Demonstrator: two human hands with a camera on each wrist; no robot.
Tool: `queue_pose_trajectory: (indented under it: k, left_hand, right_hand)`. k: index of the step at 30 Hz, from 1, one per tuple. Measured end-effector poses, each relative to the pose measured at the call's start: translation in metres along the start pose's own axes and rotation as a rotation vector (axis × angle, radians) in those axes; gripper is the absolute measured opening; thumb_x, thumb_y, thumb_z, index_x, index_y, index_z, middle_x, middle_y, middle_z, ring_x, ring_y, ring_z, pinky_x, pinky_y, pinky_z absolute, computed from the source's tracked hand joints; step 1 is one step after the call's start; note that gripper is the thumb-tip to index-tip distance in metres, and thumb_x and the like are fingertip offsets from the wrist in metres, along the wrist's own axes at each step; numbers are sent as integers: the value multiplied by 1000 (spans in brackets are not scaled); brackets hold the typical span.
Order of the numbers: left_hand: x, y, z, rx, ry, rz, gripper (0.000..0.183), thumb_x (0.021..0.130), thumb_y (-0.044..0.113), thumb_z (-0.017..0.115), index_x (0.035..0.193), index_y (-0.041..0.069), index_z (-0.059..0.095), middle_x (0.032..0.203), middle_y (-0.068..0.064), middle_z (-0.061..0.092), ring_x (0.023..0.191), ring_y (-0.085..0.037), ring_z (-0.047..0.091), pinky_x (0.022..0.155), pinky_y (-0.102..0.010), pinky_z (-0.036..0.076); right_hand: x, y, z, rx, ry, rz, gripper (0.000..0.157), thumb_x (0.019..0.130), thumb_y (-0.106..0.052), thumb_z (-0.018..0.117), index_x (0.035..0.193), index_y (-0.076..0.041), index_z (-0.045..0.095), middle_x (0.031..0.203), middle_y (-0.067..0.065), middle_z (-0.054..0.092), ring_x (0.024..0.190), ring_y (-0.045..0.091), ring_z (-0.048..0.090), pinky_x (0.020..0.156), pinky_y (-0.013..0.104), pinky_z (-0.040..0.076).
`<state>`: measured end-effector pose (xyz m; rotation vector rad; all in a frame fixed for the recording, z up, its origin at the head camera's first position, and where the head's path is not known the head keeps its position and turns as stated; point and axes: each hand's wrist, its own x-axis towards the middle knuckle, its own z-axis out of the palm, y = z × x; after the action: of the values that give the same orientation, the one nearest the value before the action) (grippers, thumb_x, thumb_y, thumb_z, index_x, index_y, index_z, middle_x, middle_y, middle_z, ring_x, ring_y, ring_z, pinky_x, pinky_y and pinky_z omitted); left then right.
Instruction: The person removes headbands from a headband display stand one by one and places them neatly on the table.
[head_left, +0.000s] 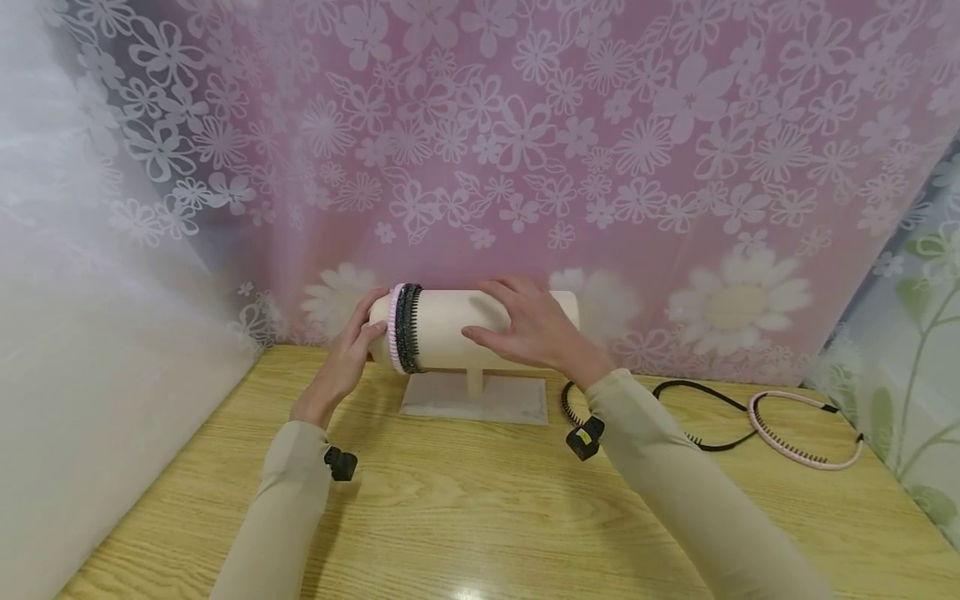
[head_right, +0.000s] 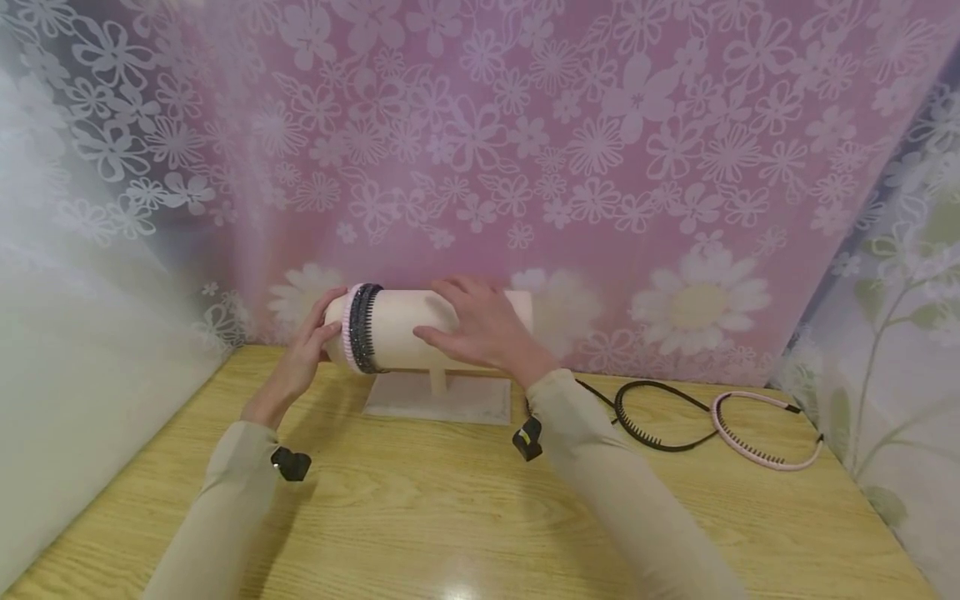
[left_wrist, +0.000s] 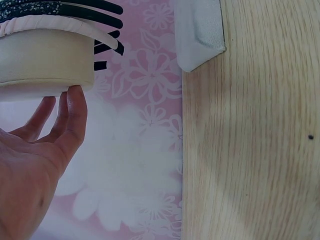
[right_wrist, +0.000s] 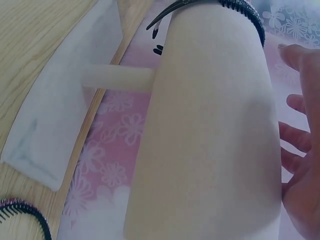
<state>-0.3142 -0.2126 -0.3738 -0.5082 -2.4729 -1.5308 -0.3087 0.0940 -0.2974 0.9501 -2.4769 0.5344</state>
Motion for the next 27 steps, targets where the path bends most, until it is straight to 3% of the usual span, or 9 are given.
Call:
queue_pose_trajectory:
  k: [6, 12, 27]
  left_hand:
    - [0, 1, 0, 4, -5, 5, 52, 110, 46, 37, 160, 42, 26, 161, -5, 40, 121, -37, 58, 85, -43, 55]
    - [0, 2, 1, -10, -2, 4, 51, 110, 46, 37, 159, 43, 27, 160, -6, 40, 120, -37, 58, 85, -45, 55]
    - [1, 0, 0, -8, -2, 4, 52, 110, 43, 36, 161, 39, 27, 159, -9, 41, 117, -37, 59, 83, -42, 55]
  right_hand:
    - [8, -7, 6, -6, -27, 5, 67, 91, -51, 72, 144, -12, 59, 144, 13, 59, 135, 33, 53, 113, 57, 40]
    - [16, -12, 11, -33, -49, -12, 67, 91, -54, 70, 144, -14, 58, 144, 11, 60, 135, 31, 54, 114, 57, 40]
    - [32, -24, 17, -37, -132, 66, 68, 91, -64, 64, 149, -30, 53, 147, 4, 57, 137, 29, 51, 111, 58, 40]
